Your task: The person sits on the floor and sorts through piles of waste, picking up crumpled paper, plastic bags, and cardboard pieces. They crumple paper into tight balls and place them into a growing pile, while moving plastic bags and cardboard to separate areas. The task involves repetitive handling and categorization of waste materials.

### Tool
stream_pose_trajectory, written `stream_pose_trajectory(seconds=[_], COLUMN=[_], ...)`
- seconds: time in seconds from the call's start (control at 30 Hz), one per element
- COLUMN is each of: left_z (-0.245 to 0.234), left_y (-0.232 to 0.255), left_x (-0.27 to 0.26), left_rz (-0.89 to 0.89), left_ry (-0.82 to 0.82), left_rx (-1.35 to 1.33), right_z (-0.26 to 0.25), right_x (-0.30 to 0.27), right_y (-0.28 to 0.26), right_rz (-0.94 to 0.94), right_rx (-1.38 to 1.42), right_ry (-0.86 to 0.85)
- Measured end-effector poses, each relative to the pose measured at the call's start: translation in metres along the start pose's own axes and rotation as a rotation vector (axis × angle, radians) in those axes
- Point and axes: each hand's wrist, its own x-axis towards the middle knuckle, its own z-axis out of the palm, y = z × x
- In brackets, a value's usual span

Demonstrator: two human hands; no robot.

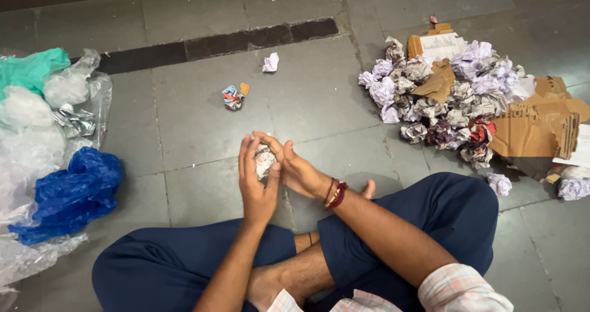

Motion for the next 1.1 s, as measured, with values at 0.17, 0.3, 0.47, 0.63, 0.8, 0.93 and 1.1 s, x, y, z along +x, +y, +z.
stream_pose_trajectory(seconds=[0.17, 0.3, 0.47, 0.63, 0.8, 0.93, 1.1], left_z=[-0.005, -0.008, -0.009, -0.003, -0.004, -0.011, -0.012], left_y=[0.004, -0.001, -0.018, -0.045, -0.06, -0.076, -0.077], left_x=[0.004, 0.012, 0.016, 0.01, 0.004, 0.009, 0.014], left_rz=[0.009, 0.047, -0.201, -0.339, -0.42, -0.67, -0.74], left_ry=[-0.06, -0.012, 0.097, 0.2, 0.188, 0.211, 0.177], left_rx=[0.03, 0.044, -0.186, -0.457, -0.776, -1.257, -1.462], right_z=[0.003, 0.005, 0.006, 0.004, 0.003, 0.01, 0.024], right_x=[-0.002, 0.0, 0.003, 0.002, 0.005, 0.0, -0.004], right_y=[-0.017, -0.02, -0.022, -0.017, -0.012, -0.018, -0.027], right_rz=[0.052, 0.096, 0.082, 0.094, 0.04, -0.086, -0.327], right_rx=[0.05, 0.011, -0.08, -0.17, -0.282, -0.552, -1.166], right_ry=[-0.047, -0.044, -0.04, -0.023, 0.02, 0.134, 0.124])
